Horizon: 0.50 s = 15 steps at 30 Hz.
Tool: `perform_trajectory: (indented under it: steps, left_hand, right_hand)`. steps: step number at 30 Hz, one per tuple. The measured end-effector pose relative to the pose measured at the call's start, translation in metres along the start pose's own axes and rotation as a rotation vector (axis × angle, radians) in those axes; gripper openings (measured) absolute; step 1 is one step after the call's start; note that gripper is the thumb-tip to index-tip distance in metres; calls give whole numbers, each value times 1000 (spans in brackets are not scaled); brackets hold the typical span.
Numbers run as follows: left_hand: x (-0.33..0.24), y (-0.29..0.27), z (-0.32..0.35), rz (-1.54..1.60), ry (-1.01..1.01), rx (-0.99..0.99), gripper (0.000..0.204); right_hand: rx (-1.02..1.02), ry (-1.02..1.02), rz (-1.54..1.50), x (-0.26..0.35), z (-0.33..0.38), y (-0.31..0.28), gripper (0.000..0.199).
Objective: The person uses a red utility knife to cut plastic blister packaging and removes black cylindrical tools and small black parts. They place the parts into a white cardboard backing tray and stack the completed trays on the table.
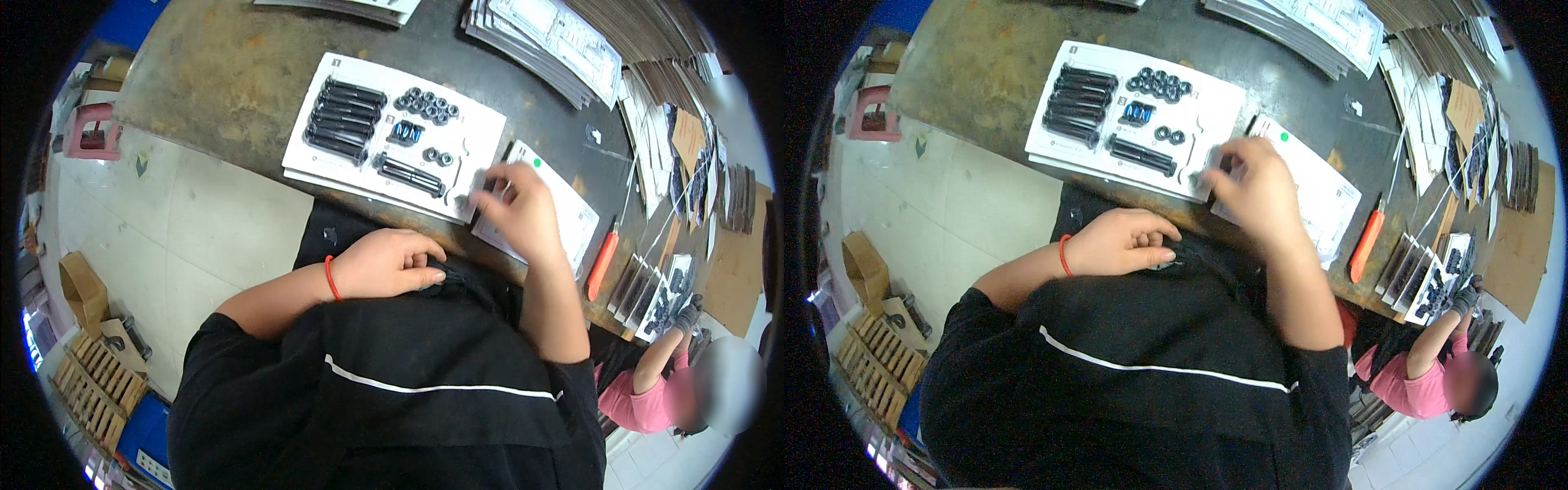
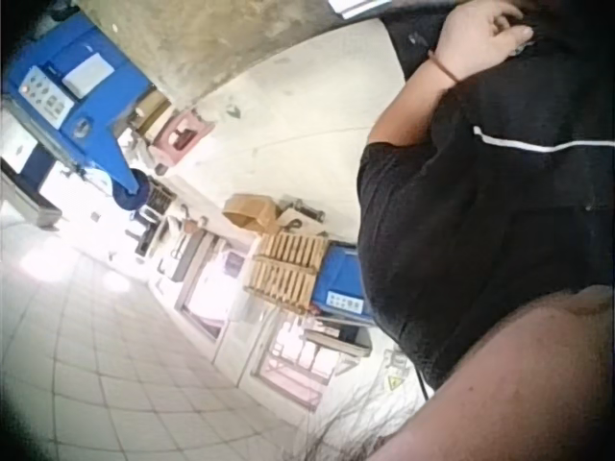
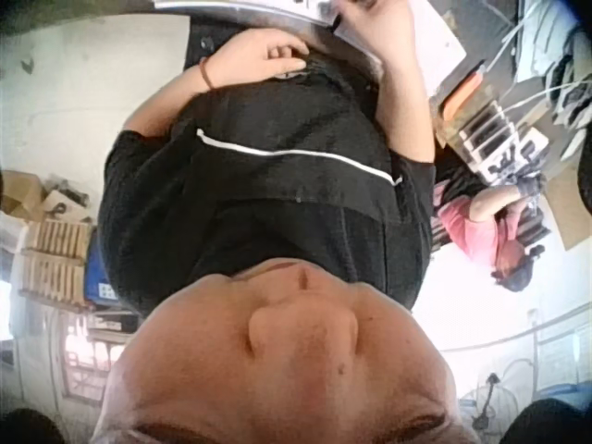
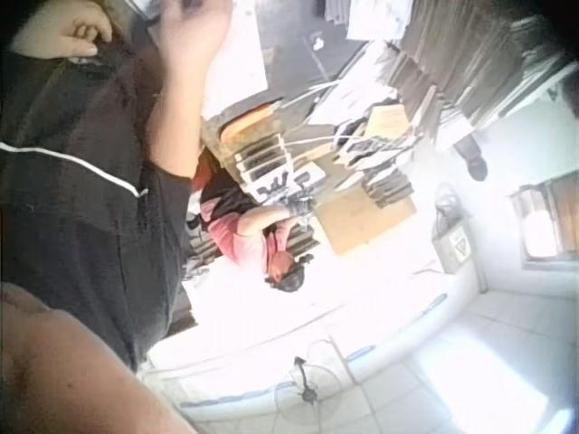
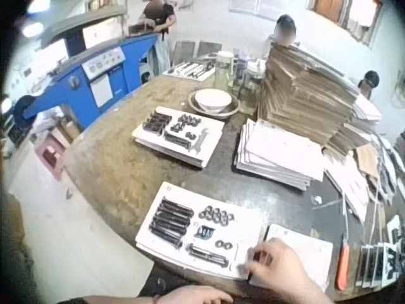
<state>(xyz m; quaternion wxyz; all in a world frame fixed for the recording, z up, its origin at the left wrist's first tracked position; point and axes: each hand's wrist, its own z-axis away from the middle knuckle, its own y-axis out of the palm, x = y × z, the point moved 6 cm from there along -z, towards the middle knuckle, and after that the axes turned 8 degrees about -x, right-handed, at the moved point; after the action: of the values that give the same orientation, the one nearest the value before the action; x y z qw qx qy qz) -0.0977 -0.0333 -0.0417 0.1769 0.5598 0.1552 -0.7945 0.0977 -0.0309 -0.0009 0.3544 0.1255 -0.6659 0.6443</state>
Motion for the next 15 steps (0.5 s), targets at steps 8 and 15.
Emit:
perform_trajectory:
  steps: [8,15]
  left_hand:
    - [-17,-118,42,39,24,-712,17]
    - [3,-162,61,-387,-100,-955,27]
  right_hand:
    - [-248,-7,-132,2,3,-17,35]
    - [-213,-1,8,-10,-45,2,37]
